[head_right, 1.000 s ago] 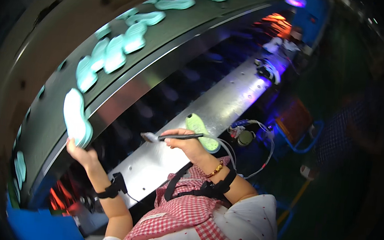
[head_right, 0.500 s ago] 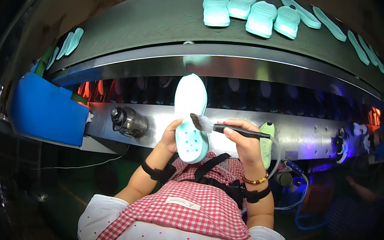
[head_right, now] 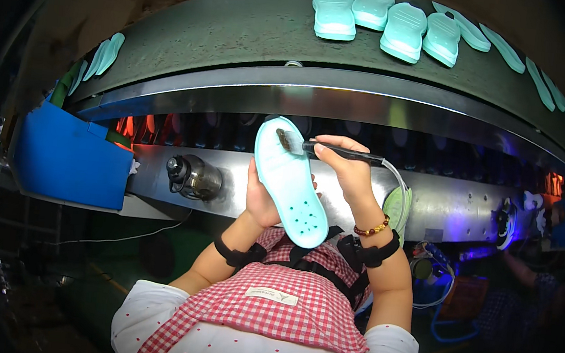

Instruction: Applying adhesive or cleaner to the bottom of light green shoe soles using a brush on a factory assembly line.

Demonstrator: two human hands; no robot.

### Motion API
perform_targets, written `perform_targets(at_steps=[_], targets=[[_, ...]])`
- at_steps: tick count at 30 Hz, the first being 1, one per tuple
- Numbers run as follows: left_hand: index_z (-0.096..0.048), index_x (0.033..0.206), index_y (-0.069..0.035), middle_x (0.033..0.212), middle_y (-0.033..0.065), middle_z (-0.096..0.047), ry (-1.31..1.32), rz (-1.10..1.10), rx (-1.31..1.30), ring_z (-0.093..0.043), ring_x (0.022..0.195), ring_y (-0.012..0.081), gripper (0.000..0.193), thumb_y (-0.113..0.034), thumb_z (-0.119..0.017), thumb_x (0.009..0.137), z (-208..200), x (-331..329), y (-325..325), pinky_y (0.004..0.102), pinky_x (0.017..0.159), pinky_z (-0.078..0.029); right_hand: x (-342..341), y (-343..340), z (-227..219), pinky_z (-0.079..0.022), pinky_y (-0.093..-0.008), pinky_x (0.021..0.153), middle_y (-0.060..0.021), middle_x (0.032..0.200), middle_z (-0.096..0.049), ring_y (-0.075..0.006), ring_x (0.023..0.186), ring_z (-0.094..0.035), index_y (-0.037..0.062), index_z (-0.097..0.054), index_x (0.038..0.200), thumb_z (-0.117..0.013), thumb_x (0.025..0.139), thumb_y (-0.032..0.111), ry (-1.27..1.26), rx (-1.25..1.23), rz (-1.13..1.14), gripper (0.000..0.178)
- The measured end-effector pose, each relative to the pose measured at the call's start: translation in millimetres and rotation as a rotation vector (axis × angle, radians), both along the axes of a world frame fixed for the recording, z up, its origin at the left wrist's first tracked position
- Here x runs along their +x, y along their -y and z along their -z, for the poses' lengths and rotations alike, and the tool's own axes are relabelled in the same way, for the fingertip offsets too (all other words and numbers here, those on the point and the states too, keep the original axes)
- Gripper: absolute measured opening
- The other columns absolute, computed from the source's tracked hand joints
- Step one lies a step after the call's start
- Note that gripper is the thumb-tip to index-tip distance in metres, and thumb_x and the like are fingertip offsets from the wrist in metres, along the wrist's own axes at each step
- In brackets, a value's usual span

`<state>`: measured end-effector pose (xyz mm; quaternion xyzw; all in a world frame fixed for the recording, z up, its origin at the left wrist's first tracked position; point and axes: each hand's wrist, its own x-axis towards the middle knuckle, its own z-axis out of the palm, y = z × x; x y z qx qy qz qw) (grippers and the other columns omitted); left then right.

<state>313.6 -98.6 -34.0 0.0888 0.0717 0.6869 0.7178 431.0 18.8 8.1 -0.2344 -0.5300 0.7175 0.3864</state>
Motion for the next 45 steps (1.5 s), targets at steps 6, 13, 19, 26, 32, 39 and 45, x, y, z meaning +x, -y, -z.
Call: perform_targets(at_steps=[6,13,19,26,32,39,45], targets=[[-0.035,0.128,-0.011,0.125,0.0093,-0.043,-0.14,-0.265,-0.241,-0.044,0.113,0.0241,0.071,-0.063,-0.02,0.083,-2.4,9.5,-8.2,0.0392,0.096,-0.034,-21.9,20.5,-8.8,-0.046,-0.0262,0.063,-0.0094,0.077,-0.063,-0.0167,0.071,-0.058,0.0026,-0.065,0.087,-0.067,0.069,0.004,0.241,0.802,0.13,0.018],[-0.04,0.124,-0.008,0.109,0.0148,-0.054,-0.273,-0.305,-0.245,-0.055,0.096,0.033,0.08,-0.07,-0.015,0.079,15.9,-32.5,3.5,0.0487,0.086,-0.042,30.3,55.7,-23.9,-0.045,-0.0291,0.065,-0.0086,0.076,-0.063,-0.0195,0.073,-0.058,0.0041,-0.067,0.082,-0.069,0.063,0.003,0.419,0.756,-0.302,0.019],[-0.034,0.129,-0.008,0.116,0.0178,-0.05,-0.042,-0.045,-0.112,-0.052,0.101,0.0337,0.087,-0.074,-0.014,0.076,-11.6,-7.4,7.5,0.0477,0.089,-0.04,24.4,32.4,-56.1,-0.046,-0.0258,0.064,-0.0083,0.076,-0.061,-0.0159,0.069,-0.058,0.0026,-0.066,0.084,-0.068,0.067,0.003,0.266,0.577,-0.096,0.017],[-0.035,0.129,-0.01,0.123,0.0126,-0.045,0.175,0.009,0.111,-0.047,0.109,0.0292,0.082,-0.072,-0.017,0.078,-22.6,-8.9,9.2,0.0442,0.093,-0.038,24.6,55.3,-66.8,-0.046,-0.0264,0.068,-0.0082,0.08,-0.062,-0.0165,0.075,-0.059,0.0035,-0.067,0.084,-0.069,0.066,0.003,0.198,0.607,-0.352,0.018],[-0.035,0.128,-0.008,0.118,0.0143,-0.049,-0.002,-0.125,-0.078,-0.052,0.102,0.0286,0.082,-0.07,-0.016,0.079,-37.2,-5.9,10.7,0.0429,0.086,-0.044,26.5,41.3,-61.5,-0.047,-0.0283,0.071,-0.0088,0.082,-0.063,-0.0176,0.079,-0.059,0.0025,-0.066,0.086,-0.067,0.068,0.002,0.233,0.685,-0.219,0.019],[-0.041,0.119,-0.003,0.103,0.0207,-0.054,-0.217,-0.503,-0.234,-0.056,0.088,0.0331,0.084,-0.071,-0.015,0.077,-45.4,-10.7,4.3,0.0434,0.077,-0.047,29.9,42.4,-62.0,-0.047,-0.0302,0.073,-0.0082,0.084,-0.065,-0.0202,0.08,-0.06,0.0042,-0.066,0.085,-0.069,0.066,0.002,0.136,0.734,-0.175,0.019],[-0.043,0.115,0.0,0.093,0.0204,-0.056,-0.203,-0.53,-0.045,-0.057,0.077,0.0309,0.09,-0.075,-0.013,0.074,-50.4,-23.3,5.1,0.0415,0.069,-0.047,40.9,53.8,-70.1,-0.047,-0.0304,0.075,-0.0087,0.083,-0.065,-0.0209,0.081,-0.06,0.003,-0.066,0.083,-0.071,0.065,0.001,0.058,0.687,-0.513,0.02]])
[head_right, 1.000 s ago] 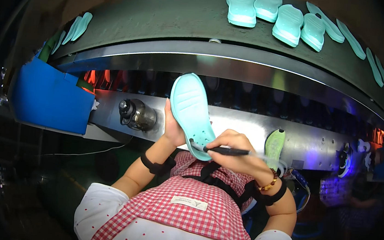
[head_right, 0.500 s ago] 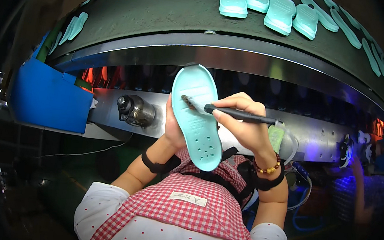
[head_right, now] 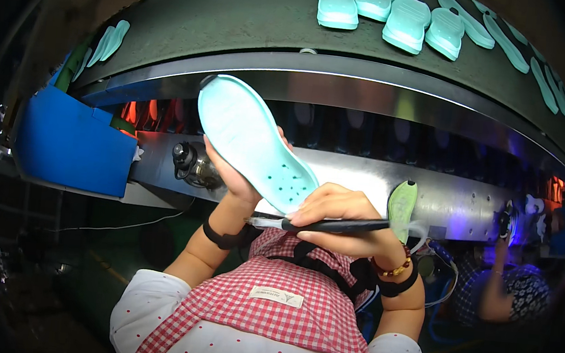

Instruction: Applying adhesive or cleaner to the bottom of light green shoe soles using a brush on a factory assembly line.

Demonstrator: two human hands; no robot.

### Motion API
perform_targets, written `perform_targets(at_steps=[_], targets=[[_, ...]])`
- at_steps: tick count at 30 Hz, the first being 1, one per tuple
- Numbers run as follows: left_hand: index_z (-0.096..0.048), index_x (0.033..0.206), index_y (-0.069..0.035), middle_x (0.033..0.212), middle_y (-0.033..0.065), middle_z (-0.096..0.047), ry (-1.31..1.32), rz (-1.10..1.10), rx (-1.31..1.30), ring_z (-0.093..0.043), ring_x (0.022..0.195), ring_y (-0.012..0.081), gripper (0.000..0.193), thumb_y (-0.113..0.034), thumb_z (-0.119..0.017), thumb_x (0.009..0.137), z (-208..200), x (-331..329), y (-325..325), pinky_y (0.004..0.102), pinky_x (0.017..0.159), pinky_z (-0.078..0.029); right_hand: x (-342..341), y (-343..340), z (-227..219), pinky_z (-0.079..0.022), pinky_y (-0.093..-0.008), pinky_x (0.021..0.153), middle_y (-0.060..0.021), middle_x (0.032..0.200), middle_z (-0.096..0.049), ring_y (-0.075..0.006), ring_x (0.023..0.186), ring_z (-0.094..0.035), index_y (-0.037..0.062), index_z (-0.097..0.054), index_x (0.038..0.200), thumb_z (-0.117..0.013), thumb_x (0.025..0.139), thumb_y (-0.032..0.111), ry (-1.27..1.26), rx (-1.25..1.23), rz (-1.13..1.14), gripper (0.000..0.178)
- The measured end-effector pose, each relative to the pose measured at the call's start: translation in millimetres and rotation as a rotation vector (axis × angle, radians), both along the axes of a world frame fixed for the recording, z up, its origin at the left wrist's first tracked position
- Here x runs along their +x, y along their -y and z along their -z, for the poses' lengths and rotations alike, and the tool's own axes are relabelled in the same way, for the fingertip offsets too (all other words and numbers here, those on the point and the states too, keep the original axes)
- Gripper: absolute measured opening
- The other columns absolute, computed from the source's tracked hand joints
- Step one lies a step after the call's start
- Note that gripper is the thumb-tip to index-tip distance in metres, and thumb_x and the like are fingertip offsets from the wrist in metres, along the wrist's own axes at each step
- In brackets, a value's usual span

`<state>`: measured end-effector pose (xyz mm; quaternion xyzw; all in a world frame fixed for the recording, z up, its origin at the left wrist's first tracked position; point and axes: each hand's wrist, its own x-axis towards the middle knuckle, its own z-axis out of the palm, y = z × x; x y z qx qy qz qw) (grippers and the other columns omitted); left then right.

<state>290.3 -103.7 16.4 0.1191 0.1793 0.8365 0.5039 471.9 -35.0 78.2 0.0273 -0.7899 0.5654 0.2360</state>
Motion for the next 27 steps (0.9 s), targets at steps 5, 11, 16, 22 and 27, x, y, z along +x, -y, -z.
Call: perform_targets(at_steps=[5,11,16,22,27], targets=[[-0.043,0.115,0.0,0.092,0.0216,-0.056,-0.055,-0.08,0.002,-0.057,0.079,0.0316,0.091,-0.076,-0.012,0.073,-10.7,-1.0,-5.4,0.0414,0.069,-0.048,0.9,-15.1,15.4,-0.046,-0.0308,0.075,-0.0113,0.087,-0.064,-0.0208,0.083,-0.059,0.0013,-0.065,0.086,-0.066,0.068,-0.002,0.046,0.06,0.279,0.019],[-0.039,0.12,-0.001,0.097,0.023,-0.055,-0.13,-0.072,0.073,-0.057,0.079,0.033,0.093,-0.077,-0.013,0.073,-13.5,-12.6,-6.6,0.0432,0.07,-0.048,9.6,-7.1,12.8,-0.046,-0.0289,0.074,-0.0106,0.087,-0.063,-0.0184,0.081,-0.059,0.0004,-0.064,0.087,-0.066,0.069,-0.002,-0.004,-0.315,0.093,0.019],[-0.038,0.121,-0.001,0.099,0.0234,-0.054,-0.122,-0.073,0.094,-0.057,0.082,0.0344,0.094,-0.078,-0.015,0.072,-20.2,-17.3,-6.5,0.0439,0.072,-0.048,3.4,-2.6,20.0,-0.046,-0.03,0.078,-0.01,0.088,-0.063,-0.0196,0.083,-0.058,0.0003,-0.065,0.086,-0.067,0.067,-0.002,0.037,-0.146,0.154,0.019],[-0.039,0.123,-0.001,0.104,0.0222,-0.052,-0.127,0.016,0.057,-0.054,0.087,0.0327,0.092,-0.075,-0.016,0.074,-41.1,-12.4,-4.8,0.0433,0.075,-0.046,1.4,-10.8,30.4,-0.041,-0.0329,0.088,-0.0167,0.096,-0.061,-0.0225,0.101,-0.053,-0.002,-0.064,0.089,-0.064,0.07,-0.001,0.006,-0.589,0.202,0.019],[-0.028,0.132,-0.003,0.123,0.0222,-0.042,-0.048,0.164,0.105,-0.048,0.107,0.0364,0.08,-0.064,-0.031,0.08,-32.9,27.4,6.4,0.0467,0.085,-0.045,-11.7,7.7,25.8,-0.045,-0.0291,0.084,-0.0156,0.094,-0.062,-0.02,0.095,-0.057,-0.0028,-0.062,0.091,-0.062,0.073,-0.001,-0.109,-1.208,0.177,0.019]])
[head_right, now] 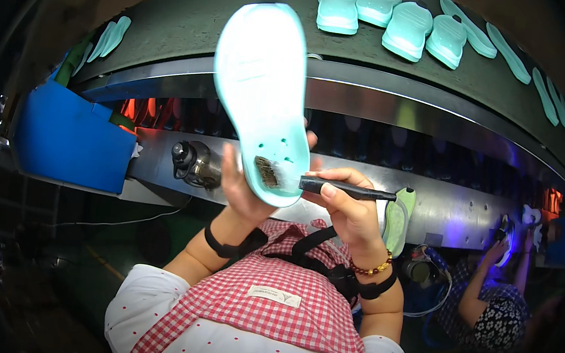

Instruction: Applying adhesive or cleaner to the bottom of light green shoe soles using a brush on a factory assembly line.

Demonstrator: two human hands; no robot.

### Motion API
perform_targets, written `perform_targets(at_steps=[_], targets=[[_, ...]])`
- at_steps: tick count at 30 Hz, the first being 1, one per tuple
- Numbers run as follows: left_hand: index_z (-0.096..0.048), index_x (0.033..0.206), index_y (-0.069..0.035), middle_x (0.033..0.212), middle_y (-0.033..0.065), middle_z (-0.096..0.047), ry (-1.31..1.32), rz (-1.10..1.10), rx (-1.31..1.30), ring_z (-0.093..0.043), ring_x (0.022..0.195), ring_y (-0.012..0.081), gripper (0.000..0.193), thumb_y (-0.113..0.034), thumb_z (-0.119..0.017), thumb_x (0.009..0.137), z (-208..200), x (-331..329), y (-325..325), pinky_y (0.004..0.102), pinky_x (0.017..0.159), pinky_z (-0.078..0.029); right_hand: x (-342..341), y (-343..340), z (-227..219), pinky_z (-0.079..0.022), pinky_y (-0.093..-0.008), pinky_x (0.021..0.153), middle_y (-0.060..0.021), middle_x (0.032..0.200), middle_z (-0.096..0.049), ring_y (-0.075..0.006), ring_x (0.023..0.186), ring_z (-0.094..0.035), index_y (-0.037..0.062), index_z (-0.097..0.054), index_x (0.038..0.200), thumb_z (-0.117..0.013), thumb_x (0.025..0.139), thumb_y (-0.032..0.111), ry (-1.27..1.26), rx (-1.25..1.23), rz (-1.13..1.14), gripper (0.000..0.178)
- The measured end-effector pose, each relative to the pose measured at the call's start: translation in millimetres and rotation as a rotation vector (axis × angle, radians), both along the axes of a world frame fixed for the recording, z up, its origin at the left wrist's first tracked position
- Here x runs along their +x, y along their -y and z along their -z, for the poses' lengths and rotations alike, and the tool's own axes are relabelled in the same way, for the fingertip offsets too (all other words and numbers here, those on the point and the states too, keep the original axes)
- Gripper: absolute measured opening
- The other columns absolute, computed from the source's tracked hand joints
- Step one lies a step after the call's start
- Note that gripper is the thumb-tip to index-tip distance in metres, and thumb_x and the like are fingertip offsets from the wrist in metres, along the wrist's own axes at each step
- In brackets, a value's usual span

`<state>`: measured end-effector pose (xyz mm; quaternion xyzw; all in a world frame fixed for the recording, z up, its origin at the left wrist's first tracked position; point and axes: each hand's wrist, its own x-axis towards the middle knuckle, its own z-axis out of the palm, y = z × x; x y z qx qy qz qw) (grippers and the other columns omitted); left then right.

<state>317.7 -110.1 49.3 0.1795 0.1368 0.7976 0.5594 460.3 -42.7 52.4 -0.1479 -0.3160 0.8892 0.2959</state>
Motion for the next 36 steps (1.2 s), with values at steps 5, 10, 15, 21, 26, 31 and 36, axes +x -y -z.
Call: perform_targets(at_steps=[5,10,15,21,26,31,36], targets=[[-0.038,0.125,-0.001,0.111,0.0203,-0.053,-0.051,0.136,-0.091,-0.057,0.093,0.0345,0.063,-0.049,-0.039,0.084,31.8,-31.0,6.1,0.0464,0.082,-0.047,12.8,-1.5,-25.9,-0.049,-0.0259,0.072,-0.0127,0.09,-0.064,-0.017,0.082,-0.062,-0.0021,-0.063,0.091,-0.065,0.071,-0.001,0.323,0.754,-0.154,0.02],[-0.041,0.121,0.002,0.11,0.0158,-0.055,-0.278,0.393,-0.075,-0.056,0.097,0.0202,0.052,-0.035,-0.045,0.085,15.6,-50.3,1.8,0.0311,0.084,-0.045,10.1,-13.6,-34.8,-0.049,-0.0284,0.075,-0.0135,0.089,-0.065,-0.0209,0.083,-0.063,-0.0018,-0.064,0.088,-0.066,0.068,-0.002,0.329,1.162,-0.069,0.021],[-0.046,0.117,0.003,0.102,0.0156,-0.057,-0.279,0.626,-0.259,-0.059,0.089,0.0202,0.05,-0.035,-0.046,0.084,9.3,-54.0,5.1,0.0301,0.078,-0.048,16.9,-18.2,-46.2,-0.049,-0.0308,0.077,-0.0119,0.09,-0.065,-0.024,0.085,-0.063,0.0004,-0.063,0.09,-0.068,0.068,-0.001,0.188,1.204,-0.487,0.023],[-0.039,0.123,0.003,0.112,0.0169,-0.052,-0.531,0.709,-0.242,-0.055,0.097,0.0205,0.058,-0.033,-0.052,0.079,-11.2,-59.1,3.9,0.0309,0.081,-0.046,19.3,-25.5,-51.9,-0.05,-0.0308,0.076,-0.0153,0.091,-0.064,-0.0259,0.085,-0.063,0.0002,-0.064,0.086,-0.065,0.067,-0.003,0.196,1.334,-0.306,0.02],[-0.037,0.125,0.006,0.116,0.0169,-0.05,-0.51,0.698,-0.356,-0.053,0.099,0.0203,0.059,-0.032,-0.047,0.08,-15.3,-59.8,14.2,0.0306,0.084,-0.042,30.4,-30.8,-75.0,-0.051,-0.0308,0.074,-0.0143,0.091,-0.065,-0.0248,0.085,-0.064,0.0015,-0.064,0.088,-0.064,0.067,-0.001,0.227,1.439,-0.456,0.02],[-0.038,0.126,0.003,0.115,0.0155,-0.052,-0.461,0.729,-0.334,-0.055,0.098,0.0208,0.06,-0.034,-0.049,0.081,-14.8,-74.4,17.2,0.0318,0.084,-0.045,34.9,-32.9,-44.9,-0.05,-0.0316,0.076,-0.0143,0.093,-0.064,-0.0256,0.087,-0.063,0.0019,-0.064,0.089,-0.063,0.07,-0.002,0.235,1.361,-0.306,0.02],[-0.041,0.123,0.004,0.111,0.0157,-0.054,-0.455,0.619,-0.327,-0.056,0.095,0.0212,0.059,-0.036,-0.048,0.08,-2.0,-81.3,26.8,0.0309,0.079,-0.046,45.3,-28.8,-48.1,-0.05,-0.0299,0.075,-0.0137,0.093,-0.064,-0.023,0.086,-0.063,0.0016,-0.063,0.09,-0.064,0.069,-0.005,0.262,1.331,-0.112,0.022]])
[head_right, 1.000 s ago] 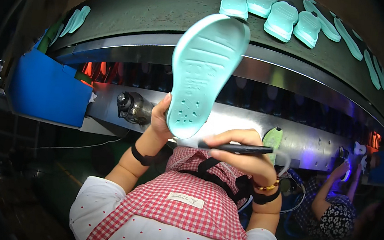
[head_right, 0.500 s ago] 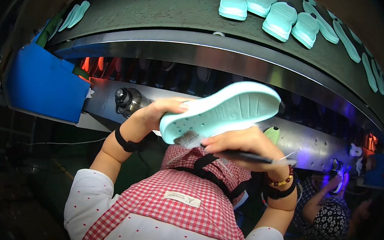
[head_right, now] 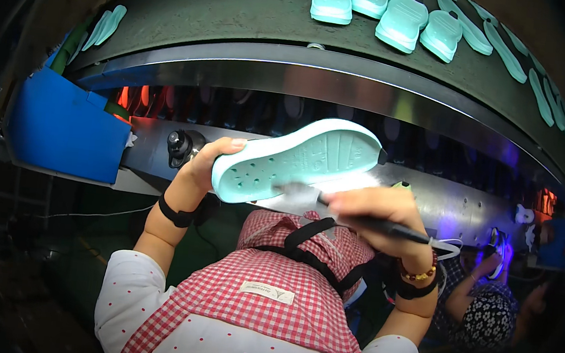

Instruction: Applying adhesive or cleaner to the bottom of light green shoe soles using a brush on a factory assembly line.

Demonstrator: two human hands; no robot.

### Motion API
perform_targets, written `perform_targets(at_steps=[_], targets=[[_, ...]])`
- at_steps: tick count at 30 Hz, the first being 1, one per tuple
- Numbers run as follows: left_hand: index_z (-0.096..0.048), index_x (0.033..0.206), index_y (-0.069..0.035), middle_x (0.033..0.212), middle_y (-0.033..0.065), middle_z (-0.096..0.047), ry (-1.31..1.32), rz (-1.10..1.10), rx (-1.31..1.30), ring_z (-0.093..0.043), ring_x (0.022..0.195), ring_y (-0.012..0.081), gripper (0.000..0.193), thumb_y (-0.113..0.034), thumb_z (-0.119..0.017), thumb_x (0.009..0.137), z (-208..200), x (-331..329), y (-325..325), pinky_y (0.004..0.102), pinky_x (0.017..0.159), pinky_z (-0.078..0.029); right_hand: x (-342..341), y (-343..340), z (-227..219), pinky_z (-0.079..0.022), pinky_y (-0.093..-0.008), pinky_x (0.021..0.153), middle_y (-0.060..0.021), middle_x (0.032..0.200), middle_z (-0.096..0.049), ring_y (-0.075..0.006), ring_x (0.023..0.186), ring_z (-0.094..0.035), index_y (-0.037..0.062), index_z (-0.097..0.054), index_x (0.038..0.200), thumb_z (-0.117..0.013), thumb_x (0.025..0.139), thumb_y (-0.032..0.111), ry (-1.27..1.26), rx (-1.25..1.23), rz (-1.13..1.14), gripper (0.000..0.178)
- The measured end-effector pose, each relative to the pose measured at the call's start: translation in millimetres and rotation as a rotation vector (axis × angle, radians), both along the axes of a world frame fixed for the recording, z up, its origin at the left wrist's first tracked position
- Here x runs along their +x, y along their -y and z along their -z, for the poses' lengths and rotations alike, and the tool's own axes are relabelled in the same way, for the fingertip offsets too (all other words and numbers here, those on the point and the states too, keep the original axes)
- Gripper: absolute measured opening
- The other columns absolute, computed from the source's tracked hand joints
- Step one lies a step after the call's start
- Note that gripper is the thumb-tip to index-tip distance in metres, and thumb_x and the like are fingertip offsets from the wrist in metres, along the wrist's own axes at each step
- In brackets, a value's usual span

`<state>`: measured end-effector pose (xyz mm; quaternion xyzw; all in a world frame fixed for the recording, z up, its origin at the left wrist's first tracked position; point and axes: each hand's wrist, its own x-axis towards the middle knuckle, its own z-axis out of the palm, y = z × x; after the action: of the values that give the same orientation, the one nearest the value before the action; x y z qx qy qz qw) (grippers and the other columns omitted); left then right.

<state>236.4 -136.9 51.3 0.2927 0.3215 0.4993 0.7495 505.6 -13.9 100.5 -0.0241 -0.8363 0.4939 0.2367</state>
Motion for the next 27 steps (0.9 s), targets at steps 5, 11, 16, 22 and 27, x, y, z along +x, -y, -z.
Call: perform_targets(at_steps=[5,11,16,22,27], targets=[[-0.045,0.118,0.004,0.109,0.0166,-0.054,-0.169,-0.135,0.143,-0.057,0.091,0.0226,0.057,-0.039,-0.045,0.08,-13.0,-5.2,2.3,0.0351,0.078,-0.048,-8.3,3.6,19.7,-0.05,-0.03,0.077,-0.0134,0.092,-0.065,-0.0235,0.089,-0.063,0.0014,-0.063,0.089,-0.066,0.068,-0.004,0.031,0.014,0.028,0.022],[-0.039,0.126,-0.003,0.126,0.0154,-0.044,0.592,-0.351,0.348,-0.043,0.116,0.0316,0.068,-0.056,-0.03,0.085,37.8,6.2,-5.9,0.0479,0.093,-0.037,-7.2,27.8,-12.3,-0.044,-0.0246,0.057,-0.0111,0.082,-0.066,-0.0163,0.061,-0.057,0.0027,-0.065,0.083,-0.07,0.064,-0.001,-0.207,-0.125,0.034,0.02],[-0.03,0.13,-0.003,0.12,0.0225,-0.045,0.672,-0.331,0.119,-0.048,0.107,0.0364,0.102,-0.082,-0.015,0.067,38.4,49.4,-22.3,0.0516,0.09,-0.038,-34.1,21.2,22.2,-0.042,-0.0218,0.057,-0.0084,0.075,-0.061,-0.0107,0.065,-0.055,-0.0014,-0.065,0.087,-0.065,0.069,-0.001,0.091,-0.302,0.252,0.018],[-0.039,0.123,-0.002,0.109,0.0195,-0.052,0.526,-0.55,0.104,-0.052,0.099,0.0333,0.091,-0.076,-0.018,0.074,40.3,57.7,-23.9,0.0487,0.087,-0.042,-57.9,22.2,29.6,-0.044,-0.0261,0.06,-0.0089,0.075,-0.061,-0.0165,0.067,-0.058,0.0022,-0.065,0.087,-0.067,0.067,-0.001,-0.107,0.058,0.275,0.02],[-0.04,0.121,-0.004,0.1,0.0156,-0.057,0.463,-0.675,0.194,-0.054,0.096,0.03,0.091,-0.078,-0.022,0.072,39.1,38.4,-20.0,0.0506,0.086,-0.042,-36.0,42.5,20.6,-0.043,-0.0306,0.056,-0.0075,0.067,-0.06,-0.0222,0.059,-0.057,0.0059,-0.063,0.082,-0.069,0.062,0.004,-0.03,0.244,0.008,0.021]])
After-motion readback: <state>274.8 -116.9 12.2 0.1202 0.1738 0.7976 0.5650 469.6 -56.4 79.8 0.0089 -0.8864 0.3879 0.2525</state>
